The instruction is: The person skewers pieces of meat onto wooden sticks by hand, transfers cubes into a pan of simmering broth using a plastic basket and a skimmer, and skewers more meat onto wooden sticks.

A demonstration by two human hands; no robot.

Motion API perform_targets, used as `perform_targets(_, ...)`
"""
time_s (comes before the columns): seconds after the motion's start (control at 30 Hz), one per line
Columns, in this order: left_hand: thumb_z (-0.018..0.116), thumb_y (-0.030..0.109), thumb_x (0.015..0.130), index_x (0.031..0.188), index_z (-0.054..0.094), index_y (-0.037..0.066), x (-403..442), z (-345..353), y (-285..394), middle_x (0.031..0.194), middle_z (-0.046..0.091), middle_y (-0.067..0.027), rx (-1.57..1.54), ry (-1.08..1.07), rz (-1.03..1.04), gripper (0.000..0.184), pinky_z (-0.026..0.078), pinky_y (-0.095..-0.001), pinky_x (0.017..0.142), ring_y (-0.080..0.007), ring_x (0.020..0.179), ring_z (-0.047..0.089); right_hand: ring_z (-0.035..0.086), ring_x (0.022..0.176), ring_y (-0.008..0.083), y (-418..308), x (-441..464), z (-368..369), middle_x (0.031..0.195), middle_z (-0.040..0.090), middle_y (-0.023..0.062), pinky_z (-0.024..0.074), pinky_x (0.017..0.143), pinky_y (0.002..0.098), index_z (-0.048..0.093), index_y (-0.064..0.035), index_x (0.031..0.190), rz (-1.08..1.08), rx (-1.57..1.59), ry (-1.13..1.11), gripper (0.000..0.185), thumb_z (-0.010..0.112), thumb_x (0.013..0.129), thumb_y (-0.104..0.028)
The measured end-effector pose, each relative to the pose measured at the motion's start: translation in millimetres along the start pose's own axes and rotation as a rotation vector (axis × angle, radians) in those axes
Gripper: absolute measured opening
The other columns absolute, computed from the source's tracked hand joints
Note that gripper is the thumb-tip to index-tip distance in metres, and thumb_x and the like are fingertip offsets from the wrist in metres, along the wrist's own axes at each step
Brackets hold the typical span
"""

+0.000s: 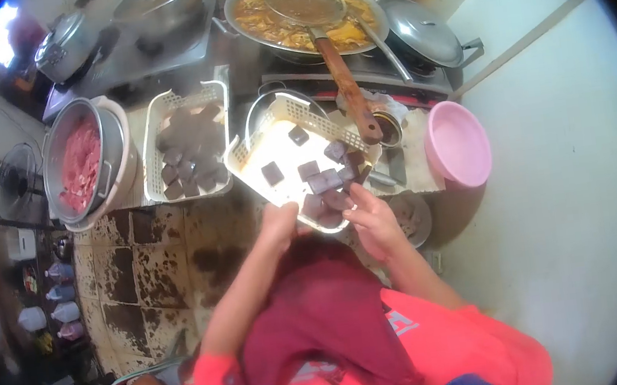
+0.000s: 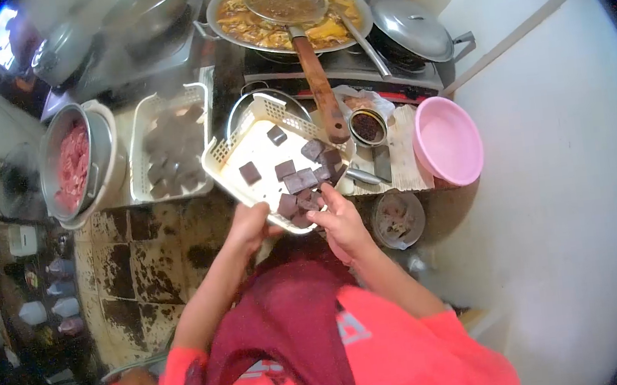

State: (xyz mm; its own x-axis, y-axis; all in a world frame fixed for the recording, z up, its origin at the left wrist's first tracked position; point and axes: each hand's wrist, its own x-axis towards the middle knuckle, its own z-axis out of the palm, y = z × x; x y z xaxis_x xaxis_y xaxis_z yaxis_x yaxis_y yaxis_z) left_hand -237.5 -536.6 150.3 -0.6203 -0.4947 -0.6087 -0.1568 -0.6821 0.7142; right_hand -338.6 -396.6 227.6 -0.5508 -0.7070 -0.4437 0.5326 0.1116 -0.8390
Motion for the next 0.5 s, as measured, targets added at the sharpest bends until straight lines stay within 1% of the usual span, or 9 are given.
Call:
perform_targets(0.07,0.038,-0.006,0.076,0.115,0.043,-0.006,-4.3,-3.1,3.2,0.099,0.057,-0.0185,0.01,-0.035,0.007,0.04,0.056,-0.0314,0.05,-0.0253,0.079,0.063,0.032,0.127,0.0242,3.9,3.6,-10.0,0.137,0.029,0.0194,0.0263,0.103,0.0344,0.019,0.012,0.133,0.022,-0.068,-0.047,0.072,0.059,0.074,0.002)
perform_targets(0.1,0.038,-0.005,0.076,0.115,0.043,-0.007,-6.7,-5.1,3.5,0.099,0.057,-0.0186,0.018,-0.053,0.007,0.039,0.056,-0.0314,0.05,-0.0252,0.079,0.063,0.036,0.125,0.0222,5.0,3.2,-12.0,0.133,0.037,0.0181,0.0303,0.101,0.0341,0.028,0.0105,0.131,-0.028,-0.128,-0.046,0.062,0.057,0.076,0.004)
perform_targets(0.2,0.041,-0.003,0.077,0.113,0.044,-0.008,-12.7,-4.0,4.0,0.095,0.058,-0.0183,-0.04,-0.036,0.066,0.037,0.056,-0.0304,0.049,-0.0243,0.075,0.063,0.048,0.113,0.0189,-9.9,-1.3,-15.0,0.119,0.051,0.014,0.0384,0.095,0.0304,0.042,0.0068,0.124,-0.239,-0.415,-0.084,0.046,0.053,0.079,0.006)
perform_targets(0.23,0.041,-0.003,0.077,0.113,0.045,-0.009,-19.2,-5.1,6.6,0.094,0.058,-0.0183,-0.032,-0.056,0.054,0.036,0.055,-0.0299,0.048,-0.0237,0.072,0.063,0.056,0.099,0.0154,-13.4,-3.9,-11.9,0.105,0.059,0.0097,0.0425,0.088,0.0262,0.053,0.0035,0.114,-0.422,-0.352,-0.016,0.033,0.051,0.081,0.007)
perform_targets(0.27,0.042,-0.003,0.077,0.112,0.045,-0.009,-28.0,-10.1,10.9,0.092,0.059,-0.0183,-0.023,-0.077,0.042,0.036,0.054,-0.0293,0.046,-0.0232,0.07,0.063,0.056,0.092,0.0126,-29.1,-10.9,-14.9,0.1,0.059,0.0077,0.0434,0.084,0.0249,0.055,0.0033,0.108,-0.522,-0.523,0.038,0.027,0.05,0.081,0.008)
perform_targets(0.33,0.043,-0.002,0.077,0.109,0.046,-0.011,-48.1,-18.8,25.0,0.086,0.06,-0.0178,-0.061,-0.093,0.059,0.034,0.051,-0.0273,0.04,-0.0214,0.062,0.062,0.055,0.088,0.0123,-54.8,-18.0,-25.1,0.097,0.059,0.0068,0.0438,0.081,0.0249,0.056,0.0039,0.103,-0.652,-0.559,0.086,0.021,0.051,0.082,0.003)
perform_targets(0.4,0.043,-0.003,0.076,0.108,0.045,-0.013,-51.6,-43.0,27.7,0.085,0.06,-0.018,0.044,-0.121,0.033,0.034,0.049,-0.0264,0.039,-0.0205,0.061,0.061,0.055,0.088,0.0127,-81.5,-4.8,-29.0,0.096,0.059,0.0068,0.0437,0.08,0.0257,0.056,0.0038,0.102,-0.696,-0.762,0.138,0.021,0.055,0.083,-0.005)
perform_targets(0.43,0.044,-0.003,0.076,0.109,0.044,-0.013,-65.1,-44.6,43.0,0.084,0.06,-0.0181,0.094,-0.114,0.021,0.035,0.049,-0.0262,0.039,-0.0202,0.061,0.061,0.054,0.088,0.0129,-91.8,4.0,-29.1,0.095,0.059,0.0068,0.0437,0.08,0.0261,0.055,0.0037,0.102,-0.716,-0.864,0.163,0.022,0.057,0.084,-0.009)
perform_targets(0.5,0.045,-0.003,0.073,0.111,0.042,-0.014,-76.5,-63.1,60.7,0.083,0.06,-0.018,0.271,-0.129,-0.03,0.04,0.05,-0.0254,0.041,-0.0187,0.06,0.061,0.054,0.091,0.0145,-84.4,33.7,-36.3,0.097,0.059,0.0084,0.0436,0.081,0.0269,0.055,0.0035,0.105,-0.503,-0.876,0.02,0.031,0.059,0.083,-0.017)
